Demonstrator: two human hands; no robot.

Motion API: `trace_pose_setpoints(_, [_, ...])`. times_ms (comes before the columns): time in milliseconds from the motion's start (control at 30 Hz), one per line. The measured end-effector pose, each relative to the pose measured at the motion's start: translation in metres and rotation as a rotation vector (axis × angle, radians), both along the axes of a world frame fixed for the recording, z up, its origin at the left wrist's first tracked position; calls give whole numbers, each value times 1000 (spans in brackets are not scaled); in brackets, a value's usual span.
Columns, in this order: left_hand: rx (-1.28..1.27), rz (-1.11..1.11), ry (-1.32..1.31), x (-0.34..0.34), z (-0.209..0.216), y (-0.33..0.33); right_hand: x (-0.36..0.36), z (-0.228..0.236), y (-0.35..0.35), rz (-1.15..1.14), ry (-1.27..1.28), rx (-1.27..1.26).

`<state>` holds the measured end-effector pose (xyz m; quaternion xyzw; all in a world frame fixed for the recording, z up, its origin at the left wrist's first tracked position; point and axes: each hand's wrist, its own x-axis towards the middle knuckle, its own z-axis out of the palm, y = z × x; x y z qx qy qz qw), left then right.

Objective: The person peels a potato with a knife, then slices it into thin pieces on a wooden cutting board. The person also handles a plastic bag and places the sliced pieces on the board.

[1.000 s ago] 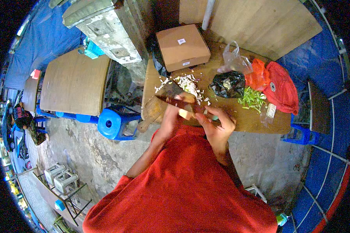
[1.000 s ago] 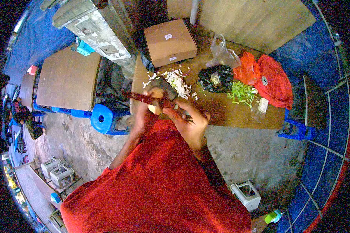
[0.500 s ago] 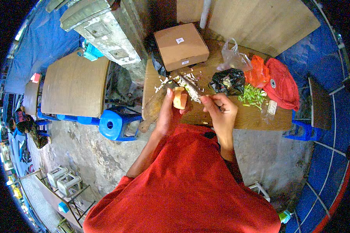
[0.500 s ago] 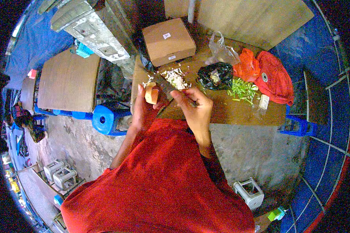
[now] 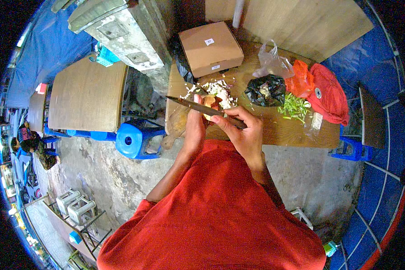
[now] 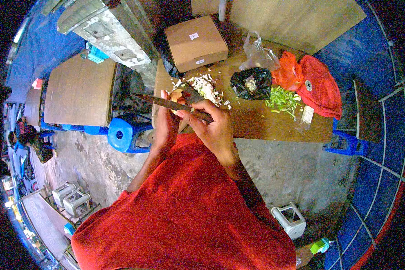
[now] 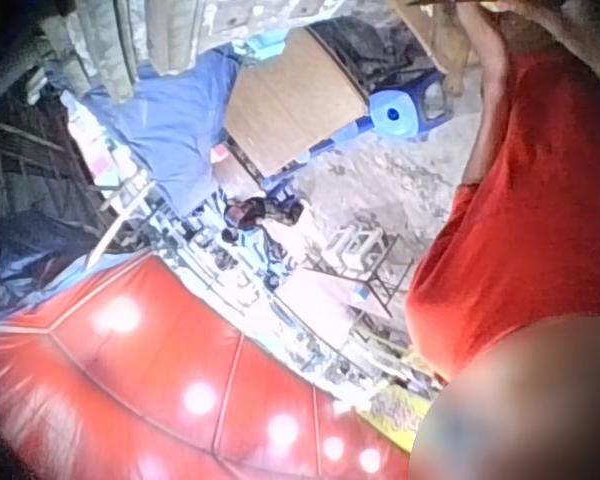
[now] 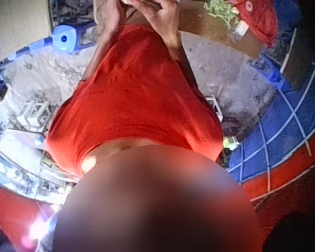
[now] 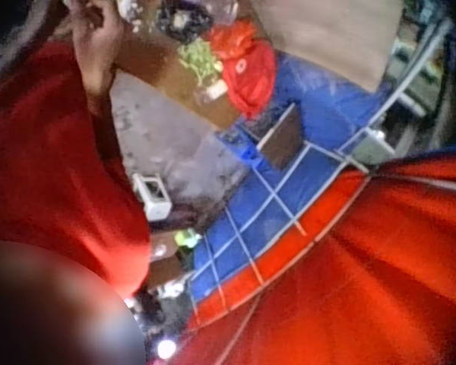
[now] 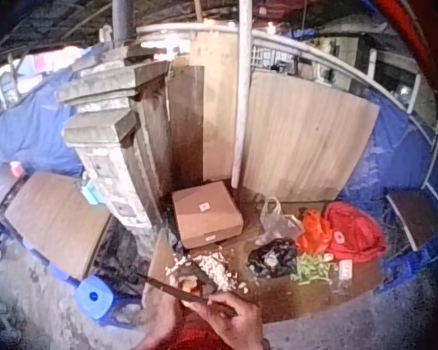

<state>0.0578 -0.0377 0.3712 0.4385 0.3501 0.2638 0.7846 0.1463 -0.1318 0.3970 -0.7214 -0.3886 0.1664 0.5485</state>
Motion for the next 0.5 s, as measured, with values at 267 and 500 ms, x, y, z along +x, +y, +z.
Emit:
trace_pose_setpoints(267, [337,28,174,-3,-2,-2,-2,1,-1,-6,83,18])
trace_pose_setpoints(500, [427,9,89,-7,-13,4,-1,-3,-1,-22,19,81])
